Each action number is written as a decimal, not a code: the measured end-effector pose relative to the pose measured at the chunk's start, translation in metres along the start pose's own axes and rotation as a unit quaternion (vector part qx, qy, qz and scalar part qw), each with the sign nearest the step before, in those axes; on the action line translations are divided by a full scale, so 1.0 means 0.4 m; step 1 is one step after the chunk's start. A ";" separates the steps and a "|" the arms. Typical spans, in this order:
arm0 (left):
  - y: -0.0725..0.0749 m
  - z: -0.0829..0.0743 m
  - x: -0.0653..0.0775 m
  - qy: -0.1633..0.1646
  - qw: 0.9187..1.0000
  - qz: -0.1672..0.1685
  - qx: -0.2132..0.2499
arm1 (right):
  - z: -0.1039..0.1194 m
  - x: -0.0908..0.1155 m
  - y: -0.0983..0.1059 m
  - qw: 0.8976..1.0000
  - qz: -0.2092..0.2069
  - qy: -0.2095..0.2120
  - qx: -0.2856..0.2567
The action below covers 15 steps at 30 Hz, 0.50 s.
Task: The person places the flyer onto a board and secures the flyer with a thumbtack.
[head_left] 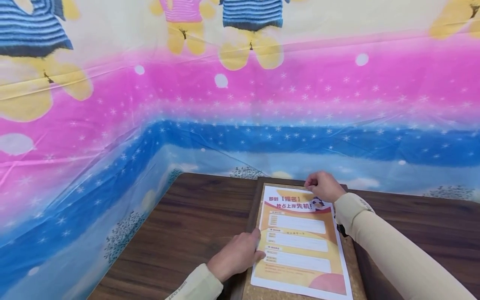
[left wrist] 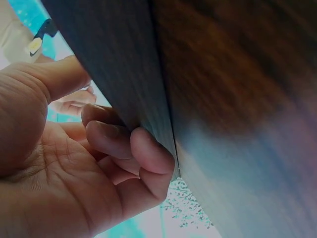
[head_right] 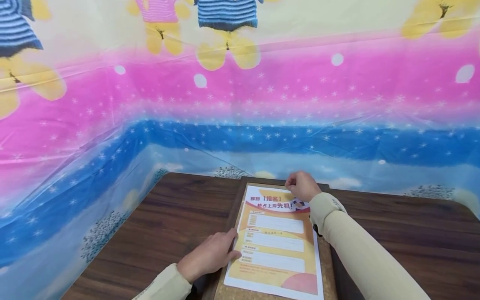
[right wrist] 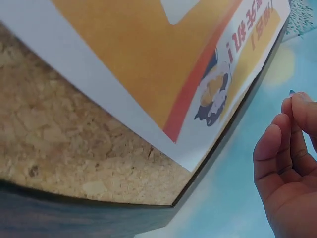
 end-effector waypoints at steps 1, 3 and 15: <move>0.000 0.000 0.000 0.000 1.000 -0.001 -0.001 | -0.002 -0.001 -0.003 1.000 0.000 -0.002 0.002; 0.001 0.000 0.000 0.001 1.000 -0.001 0.002 | -0.002 -0.004 -0.009 1.000 0.003 -0.002 0.005; 0.003 -0.003 0.002 -0.010 1.000 -0.017 -0.019 | -0.028 -0.024 -0.057 1.000 0.009 -0.021 0.012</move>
Point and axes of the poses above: each hand's wrist, its own x-axis away from the middle knuckle, its own y-axis out of the back of the hand, z = x × y, the point moved 7 cm from there along -x, towards the middle knuckle, and after that the axes turned 14 degrees about -z, right-handed, at the moved point
